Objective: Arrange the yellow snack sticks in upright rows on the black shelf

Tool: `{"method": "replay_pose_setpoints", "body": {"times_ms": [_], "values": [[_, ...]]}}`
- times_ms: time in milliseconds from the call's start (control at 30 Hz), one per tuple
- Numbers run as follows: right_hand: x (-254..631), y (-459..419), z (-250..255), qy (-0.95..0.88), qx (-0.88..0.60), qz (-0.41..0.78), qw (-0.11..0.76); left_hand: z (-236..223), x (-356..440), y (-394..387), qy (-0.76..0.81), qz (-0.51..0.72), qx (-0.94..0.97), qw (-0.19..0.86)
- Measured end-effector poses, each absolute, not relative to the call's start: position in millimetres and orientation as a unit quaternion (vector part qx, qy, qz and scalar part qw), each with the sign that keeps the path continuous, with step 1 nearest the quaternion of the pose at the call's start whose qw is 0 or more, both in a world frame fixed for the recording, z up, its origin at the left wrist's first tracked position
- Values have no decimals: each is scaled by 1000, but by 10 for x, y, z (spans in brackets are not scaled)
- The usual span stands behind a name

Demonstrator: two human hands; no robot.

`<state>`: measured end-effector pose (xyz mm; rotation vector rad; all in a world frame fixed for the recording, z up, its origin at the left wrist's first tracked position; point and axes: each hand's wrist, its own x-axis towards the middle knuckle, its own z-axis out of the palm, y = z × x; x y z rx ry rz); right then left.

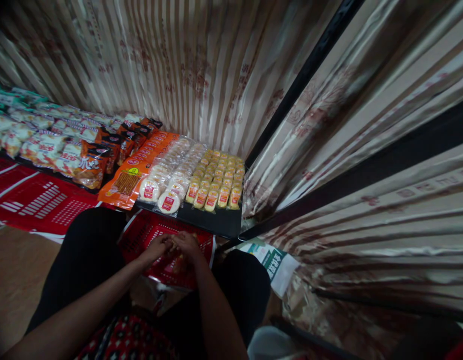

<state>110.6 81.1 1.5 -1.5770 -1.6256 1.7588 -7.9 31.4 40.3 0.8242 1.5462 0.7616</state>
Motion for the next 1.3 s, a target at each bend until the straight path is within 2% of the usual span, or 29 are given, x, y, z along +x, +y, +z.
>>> {"method": "replay_pose_setpoints", "body": {"times_ms": [367, 500, 667, 933, 1133, 1300], "values": [[1059, 829, 215, -577, -550, 590, 128, 553, -230, 321, 719, 122, 560, 393], [1072, 806, 181, -562, -530, 608, 183, 714, -227, 268, 732, 67, 579, 353], [1113, 775, 239, -557, -500, 625, 220, 836, -243, 210, 710, 105, 589, 372], [1252, 739, 660, -533, -458, 668, 246, 822, -301, 146, 662, 251, 567, 421], [1306, 724, 828, -524, -411, 697, 266, 874, -333, 132, 675, 298, 531, 417], [1238, 657, 882, -487, -368, 731, 303, 936, -440, 128, 650, 292, 578, 396]]}}
